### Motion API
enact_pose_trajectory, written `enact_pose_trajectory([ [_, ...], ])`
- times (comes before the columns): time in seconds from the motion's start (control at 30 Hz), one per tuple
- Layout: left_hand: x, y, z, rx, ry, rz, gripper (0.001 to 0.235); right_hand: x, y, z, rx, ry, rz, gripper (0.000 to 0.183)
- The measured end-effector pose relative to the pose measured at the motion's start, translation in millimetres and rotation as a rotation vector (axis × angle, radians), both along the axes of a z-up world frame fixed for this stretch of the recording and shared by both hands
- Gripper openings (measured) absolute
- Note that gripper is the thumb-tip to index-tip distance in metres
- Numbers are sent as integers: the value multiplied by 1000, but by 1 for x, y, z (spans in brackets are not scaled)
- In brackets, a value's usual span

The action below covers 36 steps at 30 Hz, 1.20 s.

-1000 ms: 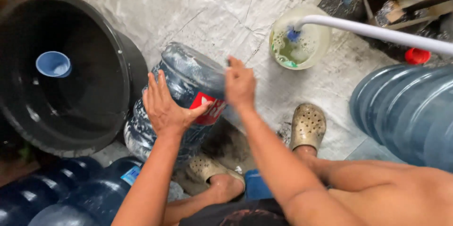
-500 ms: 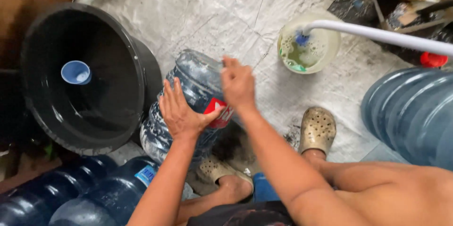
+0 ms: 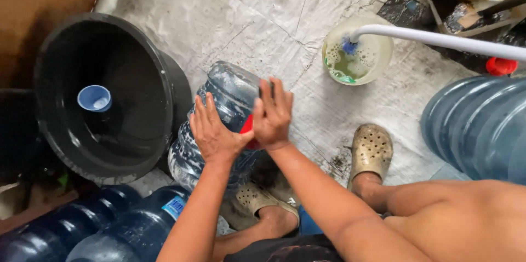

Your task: The person scrubs the exterior of a large blue water jug with a soapy sponge, rinses it with a hose, and repeats the process. They also use a small blue cup to pour water into the jug for rinsing.

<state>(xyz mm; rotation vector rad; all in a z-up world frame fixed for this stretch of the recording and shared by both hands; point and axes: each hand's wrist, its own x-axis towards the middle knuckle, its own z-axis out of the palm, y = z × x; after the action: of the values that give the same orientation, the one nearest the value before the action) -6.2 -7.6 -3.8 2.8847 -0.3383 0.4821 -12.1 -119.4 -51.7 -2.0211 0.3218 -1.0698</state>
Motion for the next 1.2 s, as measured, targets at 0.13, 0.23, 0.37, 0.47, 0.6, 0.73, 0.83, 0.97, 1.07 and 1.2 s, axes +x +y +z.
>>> enact_pose_trajectory([
  [0.13,7,8,14,-40,42,-39,121,-5,-2,-9,187,-28,66,35],
  [0.23,12,9,19,-96,52,-81,121,-15,-7,-60,190,-10,-34,36],
  [0.37,17,10,18,-126,72,-83,120,-33,-24,-122,634,543,10,34],
  [0.47,13,17,21,-104,79,-50,121,-6,-31,-55,616,397,94,34],
  [0.6,6,2,29,-110,84,-59,121,54,-88,23,162,108,167,33],
  [0.73,-36,8,19,-29,191,-169,124,67,-147,13,221,576,236,44],
  [0.83,-65,21,14,-201,105,-312,88,60,-131,29,391,755,414,66],
  [0.97,-92,76,-10,-377,-120,456,82,50,-80,11,407,968,523,60],
  [1.07,-93,112,-27,-832,186,1169,88,44,-70,-12,229,1075,487,55],
  [1.2,-91,134,-47,-1618,607,1361,83,46,-87,-39,267,1189,422,67],
])
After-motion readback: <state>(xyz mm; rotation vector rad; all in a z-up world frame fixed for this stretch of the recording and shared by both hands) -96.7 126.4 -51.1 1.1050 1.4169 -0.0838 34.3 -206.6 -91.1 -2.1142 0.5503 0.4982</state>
